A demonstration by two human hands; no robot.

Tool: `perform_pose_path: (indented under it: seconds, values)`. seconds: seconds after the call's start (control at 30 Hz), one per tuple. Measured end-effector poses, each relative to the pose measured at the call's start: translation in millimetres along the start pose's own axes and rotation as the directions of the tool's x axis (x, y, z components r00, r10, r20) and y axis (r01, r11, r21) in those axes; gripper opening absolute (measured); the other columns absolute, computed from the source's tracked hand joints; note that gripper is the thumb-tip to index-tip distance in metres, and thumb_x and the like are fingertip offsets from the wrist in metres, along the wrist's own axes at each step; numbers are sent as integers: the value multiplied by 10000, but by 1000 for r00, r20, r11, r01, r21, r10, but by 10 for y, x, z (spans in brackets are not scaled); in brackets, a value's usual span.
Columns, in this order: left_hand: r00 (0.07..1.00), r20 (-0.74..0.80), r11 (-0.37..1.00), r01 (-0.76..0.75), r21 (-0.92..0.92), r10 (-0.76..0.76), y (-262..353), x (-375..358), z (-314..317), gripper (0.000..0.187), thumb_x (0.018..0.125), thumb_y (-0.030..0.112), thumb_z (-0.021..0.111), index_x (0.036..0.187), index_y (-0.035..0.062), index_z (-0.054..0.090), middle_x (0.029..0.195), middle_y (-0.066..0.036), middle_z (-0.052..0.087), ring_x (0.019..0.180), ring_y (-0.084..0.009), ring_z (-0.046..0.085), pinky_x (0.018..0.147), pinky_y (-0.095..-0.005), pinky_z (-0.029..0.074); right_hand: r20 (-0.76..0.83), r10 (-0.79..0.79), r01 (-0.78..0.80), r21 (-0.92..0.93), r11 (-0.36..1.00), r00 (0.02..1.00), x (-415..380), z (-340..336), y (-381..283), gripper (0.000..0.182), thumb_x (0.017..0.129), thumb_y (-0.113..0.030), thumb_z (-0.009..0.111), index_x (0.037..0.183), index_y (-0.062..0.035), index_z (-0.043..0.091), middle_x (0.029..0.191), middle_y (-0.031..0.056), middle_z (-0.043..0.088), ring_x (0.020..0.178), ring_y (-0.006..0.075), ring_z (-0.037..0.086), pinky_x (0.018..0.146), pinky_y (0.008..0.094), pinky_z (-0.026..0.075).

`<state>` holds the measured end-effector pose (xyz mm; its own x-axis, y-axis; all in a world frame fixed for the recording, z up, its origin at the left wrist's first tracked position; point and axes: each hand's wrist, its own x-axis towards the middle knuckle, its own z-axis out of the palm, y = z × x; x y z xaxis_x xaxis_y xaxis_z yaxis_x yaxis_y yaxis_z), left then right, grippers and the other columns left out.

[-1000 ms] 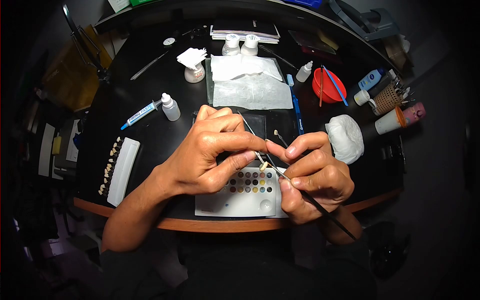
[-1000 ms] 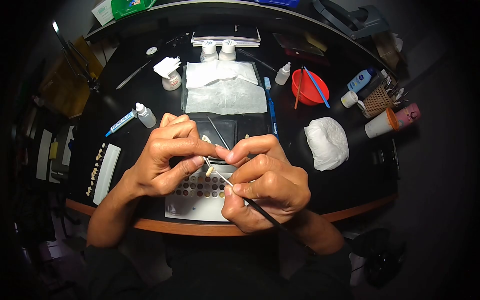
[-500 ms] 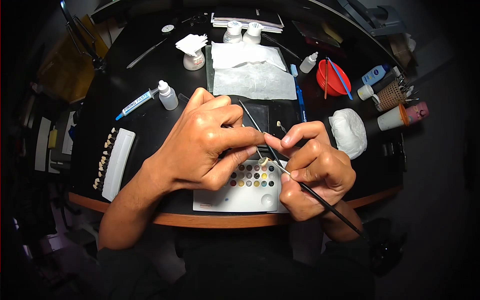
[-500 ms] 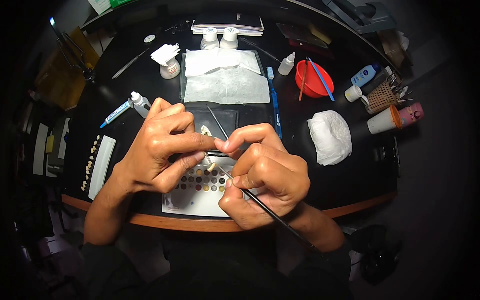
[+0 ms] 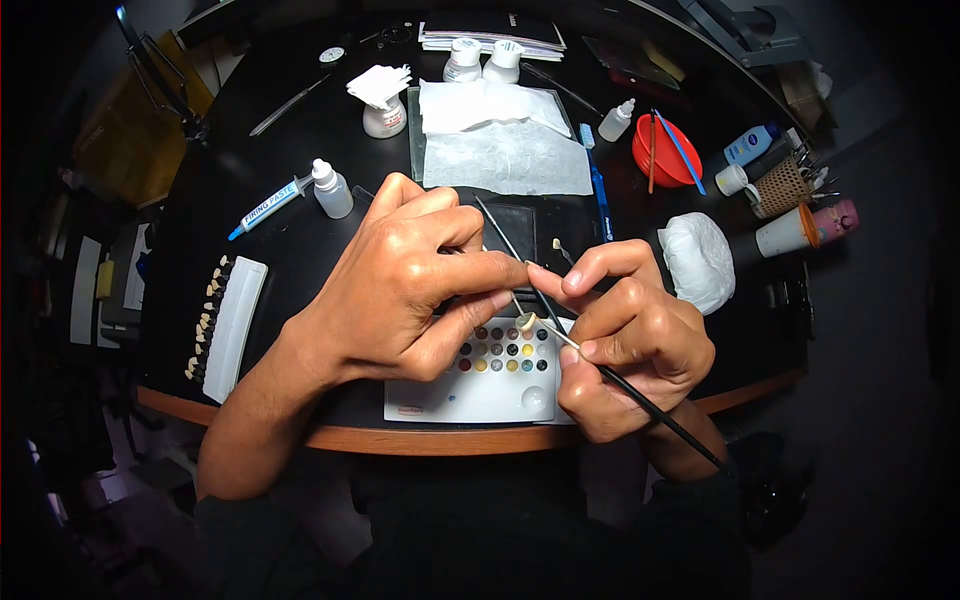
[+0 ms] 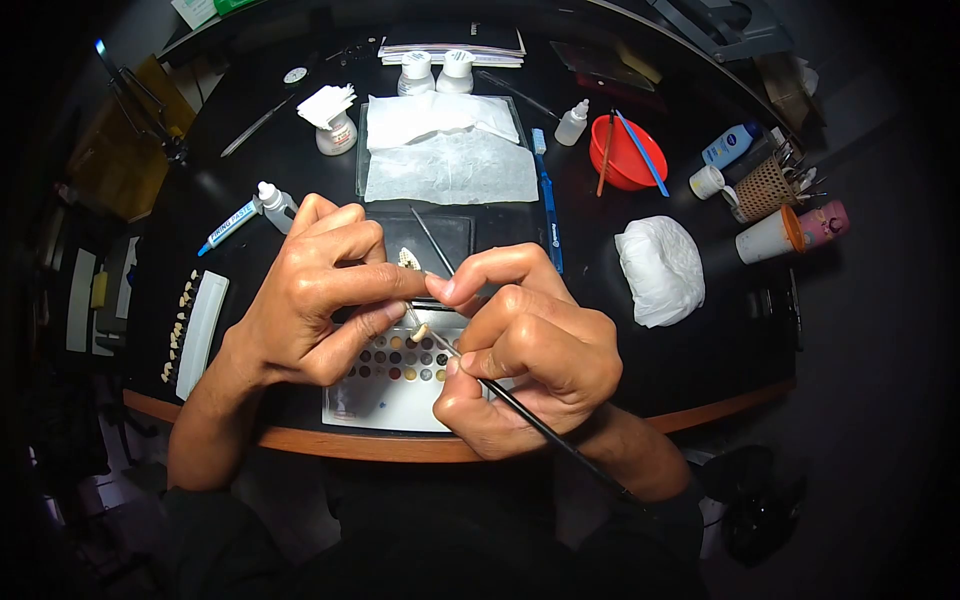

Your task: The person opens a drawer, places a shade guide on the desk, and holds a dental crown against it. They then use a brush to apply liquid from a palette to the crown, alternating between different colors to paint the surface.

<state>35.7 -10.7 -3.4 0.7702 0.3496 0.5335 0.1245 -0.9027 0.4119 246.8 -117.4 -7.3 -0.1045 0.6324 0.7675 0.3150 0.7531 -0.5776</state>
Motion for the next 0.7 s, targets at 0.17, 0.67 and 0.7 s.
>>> perform_pose_path:
  seconds: [0.17, 0.67, 0.7]
  values:
    - [1000, -5, 1000, -5, -2, 5, -4, -1, 4, 144, 834, 171, 754, 968, 147, 802, 712, -17, 526, 724, -200, 494, 756, -388, 326, 8, 13, -13, 3, 1000, 1000, -6, -13, -1, 247, 586, 102, 682, 692, -58, 527, 674, 45, 594, 859, 286, 670, 774, 390, 615]
    - [1000, -27, 999, -16, -28, 15, -27, -13, 35, 298, 762, 134, 738, 1044, 133, 834, 691, 1, 464, 705, -178, 440, 768, -375, 292, 11, -20, 20, -1, 1000, 1000, -11, -7, 0, 242, 586, 93, 696, 709, -56, 551, 679, 50, 608, 879, 298, 675, 770, 390, 589]
    - [1000, -25, 1000, -14, -28, 14, -27, -12, 33, 299, 761, 132, 737, 1044, 136, 835, 691, 2, 464, 706, -177, 440, 769, -374, 293, 15, -26, 26, -3, 1000, 1000, -10, -7, -1, 243, 587, 93, 698, 710, -56, 552, 680, 50, 610, 880, 299, 676, 774, 392, 588]
